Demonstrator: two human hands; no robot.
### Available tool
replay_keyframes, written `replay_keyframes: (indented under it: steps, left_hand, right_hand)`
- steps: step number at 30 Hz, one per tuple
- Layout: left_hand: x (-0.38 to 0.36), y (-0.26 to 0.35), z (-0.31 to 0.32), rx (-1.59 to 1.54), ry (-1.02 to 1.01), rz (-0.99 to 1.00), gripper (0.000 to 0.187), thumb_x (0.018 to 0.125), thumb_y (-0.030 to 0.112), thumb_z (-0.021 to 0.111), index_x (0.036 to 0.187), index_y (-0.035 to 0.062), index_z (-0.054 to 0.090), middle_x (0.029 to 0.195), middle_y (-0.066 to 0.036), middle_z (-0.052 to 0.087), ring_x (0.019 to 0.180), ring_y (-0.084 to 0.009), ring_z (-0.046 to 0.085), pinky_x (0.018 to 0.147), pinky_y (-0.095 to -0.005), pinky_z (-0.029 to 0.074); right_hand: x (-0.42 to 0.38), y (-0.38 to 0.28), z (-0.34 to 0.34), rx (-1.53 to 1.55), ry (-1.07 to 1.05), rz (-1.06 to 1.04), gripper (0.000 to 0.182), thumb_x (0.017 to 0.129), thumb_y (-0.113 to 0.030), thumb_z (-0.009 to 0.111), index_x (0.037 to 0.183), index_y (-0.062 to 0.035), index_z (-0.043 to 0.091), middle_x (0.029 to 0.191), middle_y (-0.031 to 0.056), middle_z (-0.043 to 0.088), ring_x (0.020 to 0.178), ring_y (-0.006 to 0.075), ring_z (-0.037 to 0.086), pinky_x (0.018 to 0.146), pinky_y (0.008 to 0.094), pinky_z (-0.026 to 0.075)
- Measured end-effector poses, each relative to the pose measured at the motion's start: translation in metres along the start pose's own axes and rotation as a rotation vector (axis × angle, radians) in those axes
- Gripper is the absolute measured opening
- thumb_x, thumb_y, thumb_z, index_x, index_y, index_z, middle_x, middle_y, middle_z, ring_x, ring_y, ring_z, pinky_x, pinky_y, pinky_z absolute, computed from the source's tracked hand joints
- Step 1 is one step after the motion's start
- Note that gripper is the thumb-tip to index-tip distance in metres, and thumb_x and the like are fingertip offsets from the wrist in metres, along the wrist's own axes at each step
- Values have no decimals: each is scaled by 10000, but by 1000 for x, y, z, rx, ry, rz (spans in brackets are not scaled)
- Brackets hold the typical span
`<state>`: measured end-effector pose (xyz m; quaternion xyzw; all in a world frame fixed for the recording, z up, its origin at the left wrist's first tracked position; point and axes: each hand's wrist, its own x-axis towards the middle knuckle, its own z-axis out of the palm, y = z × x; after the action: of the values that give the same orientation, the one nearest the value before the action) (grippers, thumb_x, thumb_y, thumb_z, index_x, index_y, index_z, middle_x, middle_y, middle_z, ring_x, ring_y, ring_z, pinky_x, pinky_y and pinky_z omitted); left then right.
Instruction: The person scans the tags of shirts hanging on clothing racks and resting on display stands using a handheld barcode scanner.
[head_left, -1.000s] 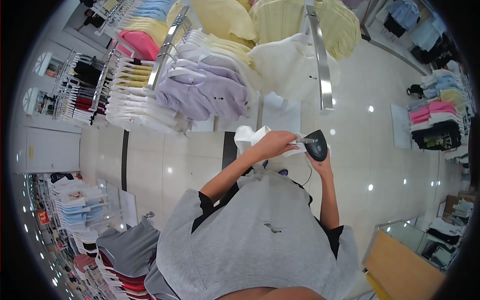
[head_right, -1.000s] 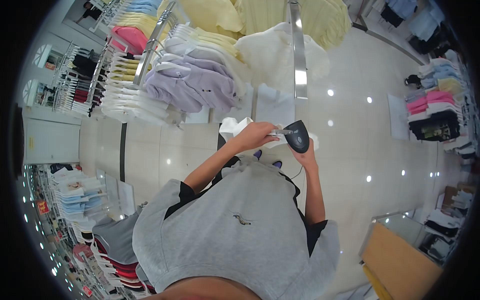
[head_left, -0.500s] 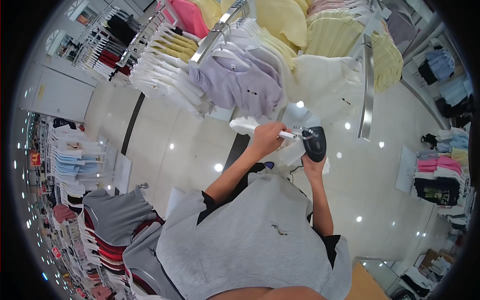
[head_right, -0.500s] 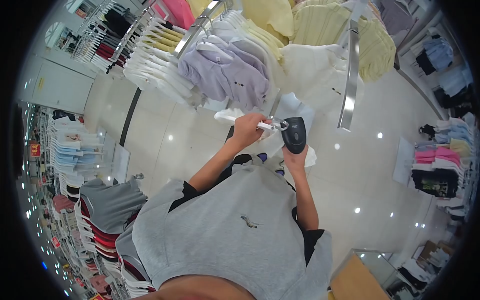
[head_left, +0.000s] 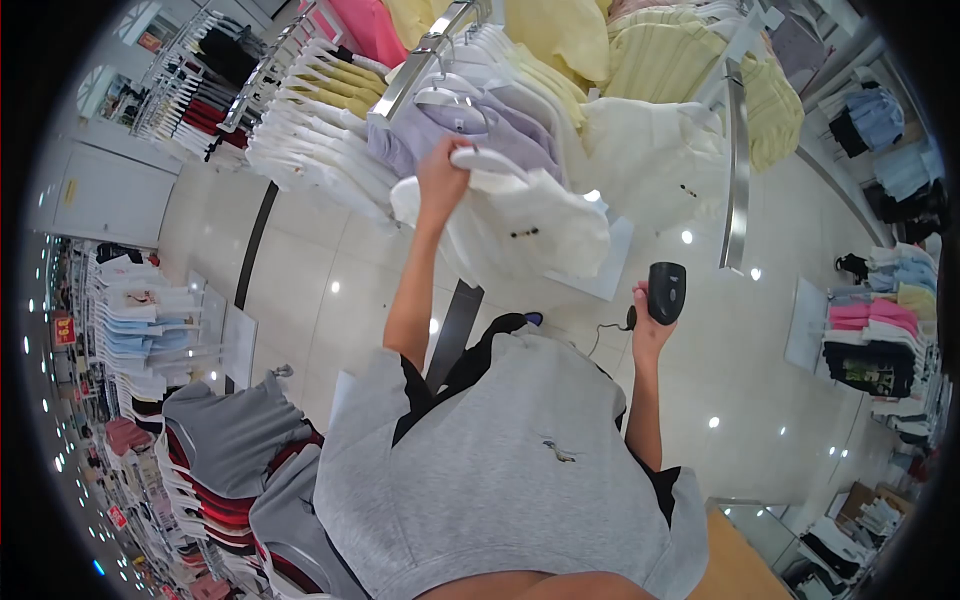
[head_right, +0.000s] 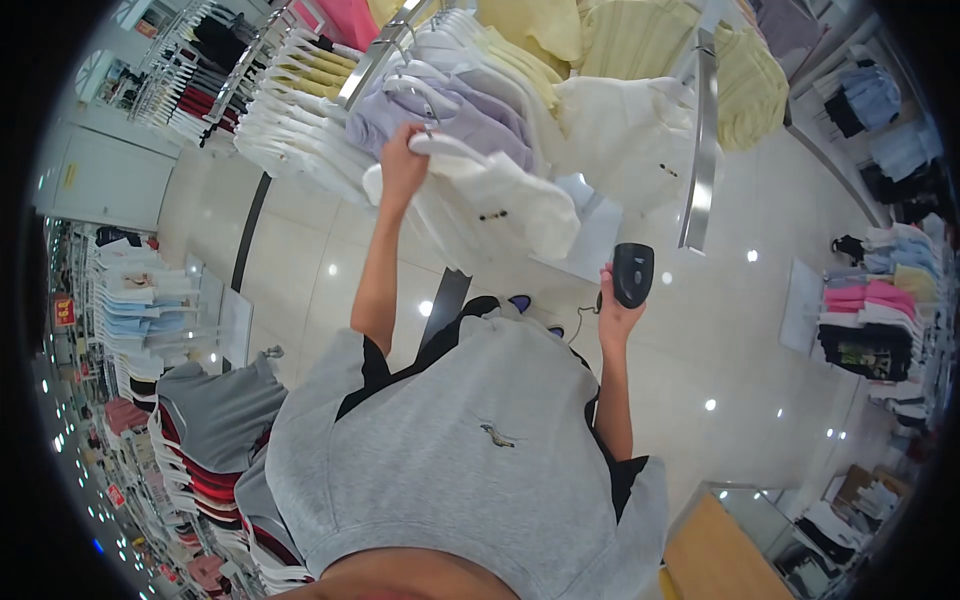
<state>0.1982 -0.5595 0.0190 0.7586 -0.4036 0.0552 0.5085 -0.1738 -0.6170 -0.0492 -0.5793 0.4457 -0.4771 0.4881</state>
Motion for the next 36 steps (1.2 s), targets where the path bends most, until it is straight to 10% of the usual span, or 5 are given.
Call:
replay_keyframes:
  steps: [6,23,27,30,36]
  left_hand:
    - [72,-59,-29,76,48,71,174,754,97,655,911,30,621,770,-109,644,748,-233,629,693,-335,482]
    - [84,-144,-47,264,-73,107,286,808,238,612,1053,99,664,985,-157,664,967,-387,599,829,-450,459]
    - [42,-189,-5,784,387,260,548,804,242,641,1200,-92,461,1217,-280,487,1161,-414,420,956,-502,314]
    - [-36,-99,45,219,506,-46,380,762,129,610,1048,-74,465,980,-195,464,972,-344,446,893,-440,360]
    - [-58,44,199,-39,-169,435,485,765,165,661,1188,5,483,1171,-190,518,1138,-347,466,948,-456,366]
  right_hand:
    - [-21,32,-8,187,77,205,106,834,15,636,937,17,611,836,57,619,717,138,601,668,266,494]
    - [-40,42,-16,331,134,351,118,791,48,617,878,-12,564,818,59,598,652,127,543,600,265,437]
    - [-42,49,-20,313,168,364,117,792,45,614,882,-12,566,827,63,599,653,130,547,605,269,442]
    - [-43,48,-22,328,173,365,118,785,23,629,880,-16,572,830,69,600,654,130,551,614,275,452]
    - [-59,42,-34,339,341,364,127,767,34,621,891,16,602,787,55,603,642,115,553,596,257,450]
